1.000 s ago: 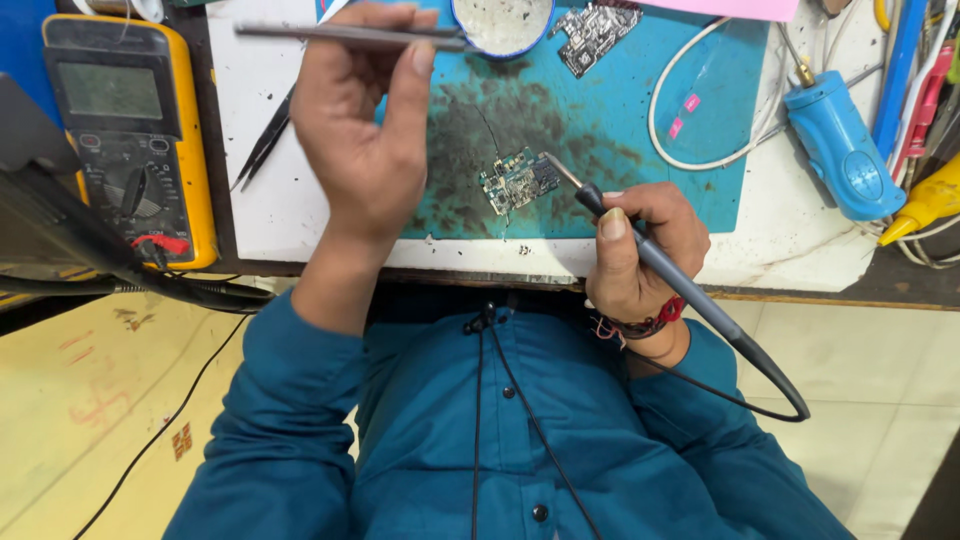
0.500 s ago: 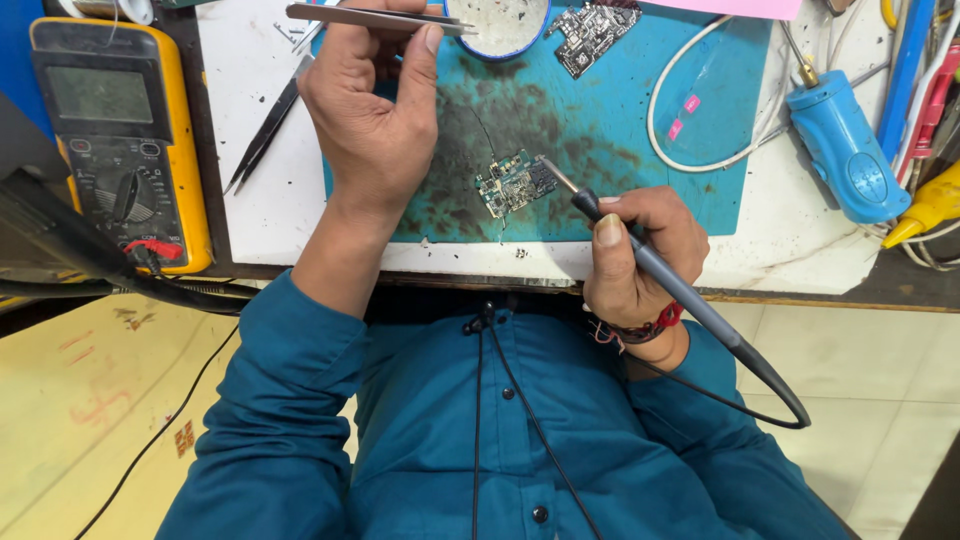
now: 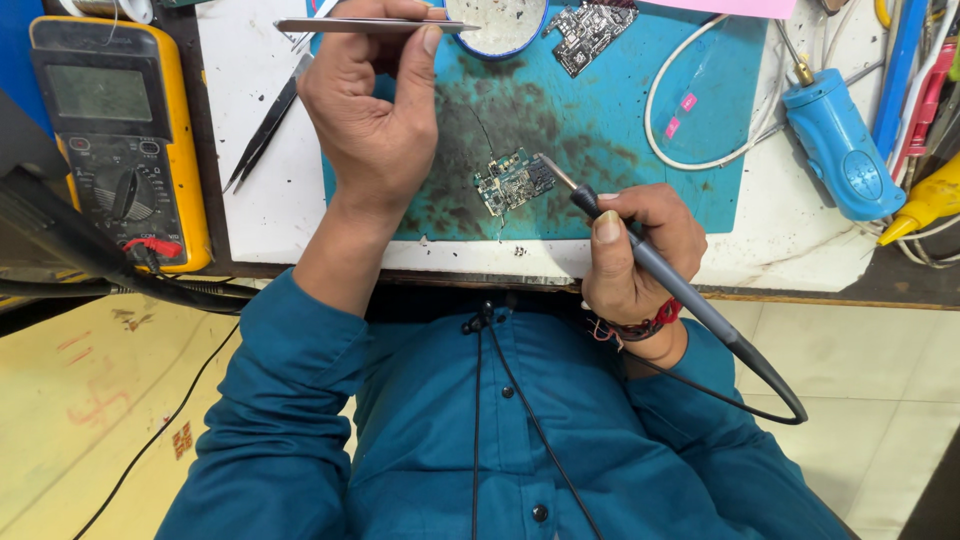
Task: The person solders a small circuit board on a workbench, holding the board with one hand while applying a soldering iron to its components. They steady the board with tweezers and continue soldering different points on the board throughout the clip.
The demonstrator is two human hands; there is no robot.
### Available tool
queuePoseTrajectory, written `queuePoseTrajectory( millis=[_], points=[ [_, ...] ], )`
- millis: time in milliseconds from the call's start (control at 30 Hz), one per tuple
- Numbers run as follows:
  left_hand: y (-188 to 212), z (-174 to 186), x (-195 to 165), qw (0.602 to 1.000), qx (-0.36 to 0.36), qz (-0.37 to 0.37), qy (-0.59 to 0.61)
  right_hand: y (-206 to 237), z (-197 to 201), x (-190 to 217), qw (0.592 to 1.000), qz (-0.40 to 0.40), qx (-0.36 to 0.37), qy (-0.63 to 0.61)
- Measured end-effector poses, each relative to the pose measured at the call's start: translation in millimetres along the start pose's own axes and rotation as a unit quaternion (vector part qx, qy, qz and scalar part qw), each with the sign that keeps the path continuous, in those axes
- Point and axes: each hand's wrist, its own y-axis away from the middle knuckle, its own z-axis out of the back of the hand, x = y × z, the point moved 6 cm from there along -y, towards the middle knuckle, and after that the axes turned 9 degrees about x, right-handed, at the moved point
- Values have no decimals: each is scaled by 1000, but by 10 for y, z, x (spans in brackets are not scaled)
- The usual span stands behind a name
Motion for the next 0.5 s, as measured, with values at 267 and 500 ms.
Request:
queuePoseTrajectory(
  millis=[267,500],
  points=[
    [285,-30,-186,994,40,80,63,31,-42,-32,998,-23,-17,-52],
    [626,-127,-445,987,81,141,18,-33,-43,25,1000,-9,16,4]
  ],
)
